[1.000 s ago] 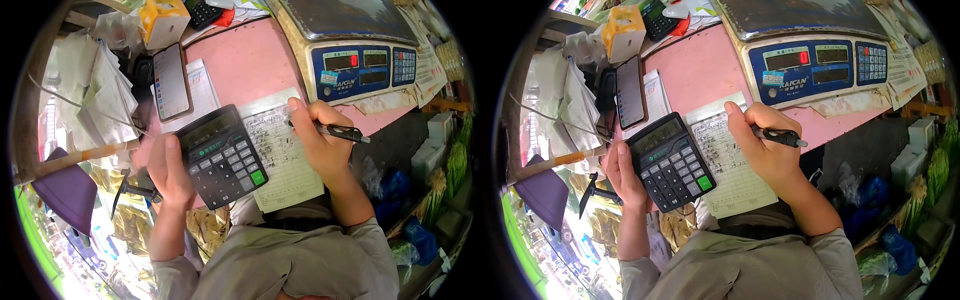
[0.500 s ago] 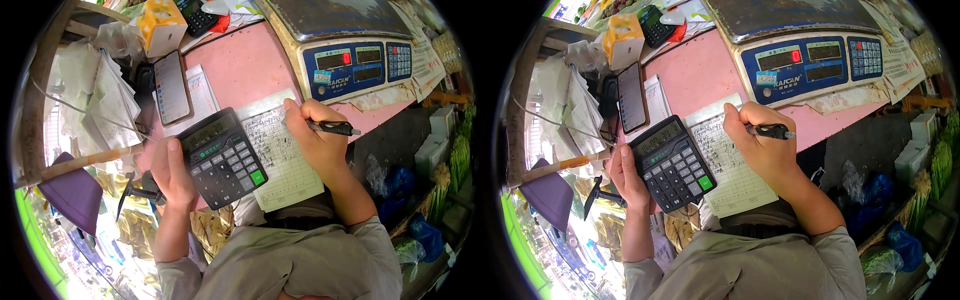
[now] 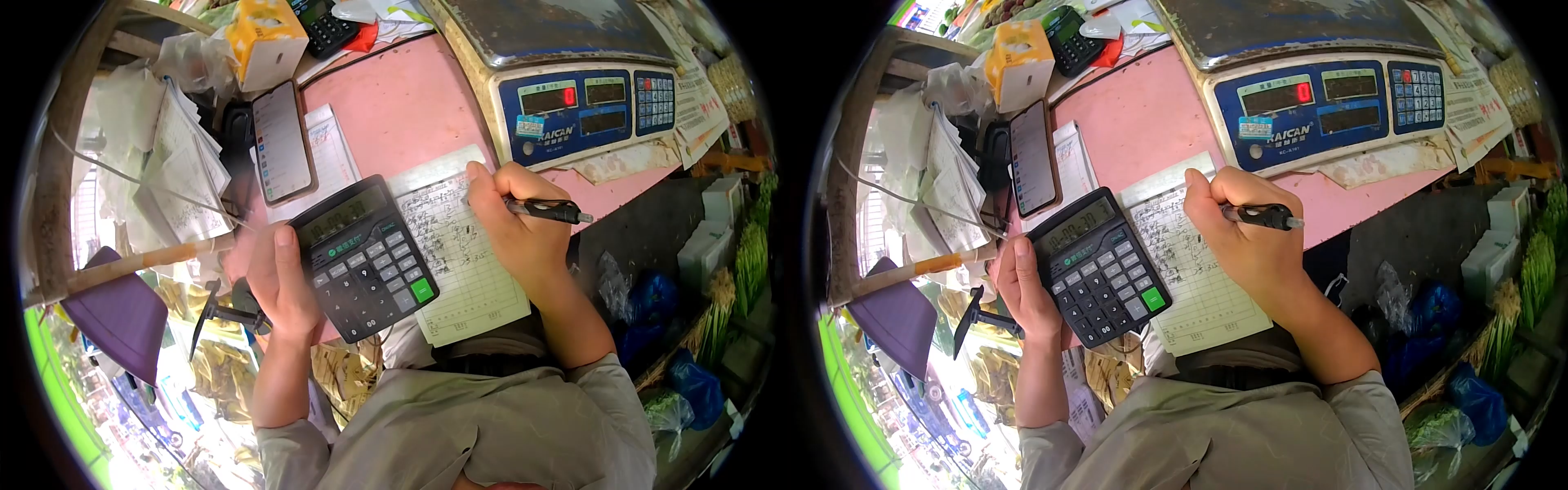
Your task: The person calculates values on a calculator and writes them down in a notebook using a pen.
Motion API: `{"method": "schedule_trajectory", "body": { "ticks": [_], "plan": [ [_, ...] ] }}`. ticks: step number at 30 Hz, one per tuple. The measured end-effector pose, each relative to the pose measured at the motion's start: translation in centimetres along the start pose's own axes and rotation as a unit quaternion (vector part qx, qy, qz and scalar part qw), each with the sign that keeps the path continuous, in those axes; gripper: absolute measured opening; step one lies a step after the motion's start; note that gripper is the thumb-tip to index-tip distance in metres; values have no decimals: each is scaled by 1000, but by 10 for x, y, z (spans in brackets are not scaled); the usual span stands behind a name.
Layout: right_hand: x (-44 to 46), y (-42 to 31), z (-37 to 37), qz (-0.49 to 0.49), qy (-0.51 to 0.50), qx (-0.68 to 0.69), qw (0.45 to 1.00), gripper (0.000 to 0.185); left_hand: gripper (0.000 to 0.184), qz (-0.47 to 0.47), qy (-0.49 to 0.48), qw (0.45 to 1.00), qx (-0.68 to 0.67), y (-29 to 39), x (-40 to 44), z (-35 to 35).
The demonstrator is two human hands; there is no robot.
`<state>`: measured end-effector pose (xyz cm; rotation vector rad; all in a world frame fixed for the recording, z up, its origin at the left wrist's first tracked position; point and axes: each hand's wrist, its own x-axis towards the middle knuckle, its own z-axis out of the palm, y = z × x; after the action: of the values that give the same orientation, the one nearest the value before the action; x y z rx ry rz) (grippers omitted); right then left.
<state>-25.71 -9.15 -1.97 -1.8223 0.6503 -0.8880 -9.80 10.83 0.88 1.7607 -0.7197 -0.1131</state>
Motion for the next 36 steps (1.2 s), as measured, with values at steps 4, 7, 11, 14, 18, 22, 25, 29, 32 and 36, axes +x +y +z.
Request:
{"method": "schedule_trajectory", "body": {
  "ticks": [4, 7, 11, 14, 18, 22, 25, 29, 32, 36],
  "plan": [
    [0, 0, 1, 0, 9, -3, 1000, 39, 45, -8, 17, 1000, -3, 1, -2, 2],
    [0, 0, 0, -4, 6, -12, 1000, 39, 44, -5, 23, 1000, 11, -1, -3, 1],
    [0, 1, 0, -4, 4, -12, 1000, 39, 45, -11, 28, 1000, 7, 0, -4, 2],
    [0, 0, 0, -3, 5, -14, 1000, 38, 45, -7, 24, 1000, 9, -2, -4, 0],
    [0, 2, 0, -12, 8, -12, 1000, 38, 45, -8, 22, 999, 26, -3, -4, -2],
    [0, 1, -1, -26, -9, -5, 1000, 39, 46, 4, 16, 999, 39, -4, -3, -3],
    [0, 2, -2, -21, -13, -11, 1000, 39, 46, -7, 20, 999, 28, -3, -4, -1],
    [-2, 3, 0, -19, 5, -13, 1000, 38, 45, -17, 28, 999, 19, -3, -5, 0],
    [0, 2, 1, -14, 6, -4, 1000, 38, 46, -10, 40, 999, 23, -1, -4, 4],
    [-1, 3, 2, -8, 8, 6, 1000, 39, 46, -10, 35, 999, 29, 0, -4, 3]
  ]
}}
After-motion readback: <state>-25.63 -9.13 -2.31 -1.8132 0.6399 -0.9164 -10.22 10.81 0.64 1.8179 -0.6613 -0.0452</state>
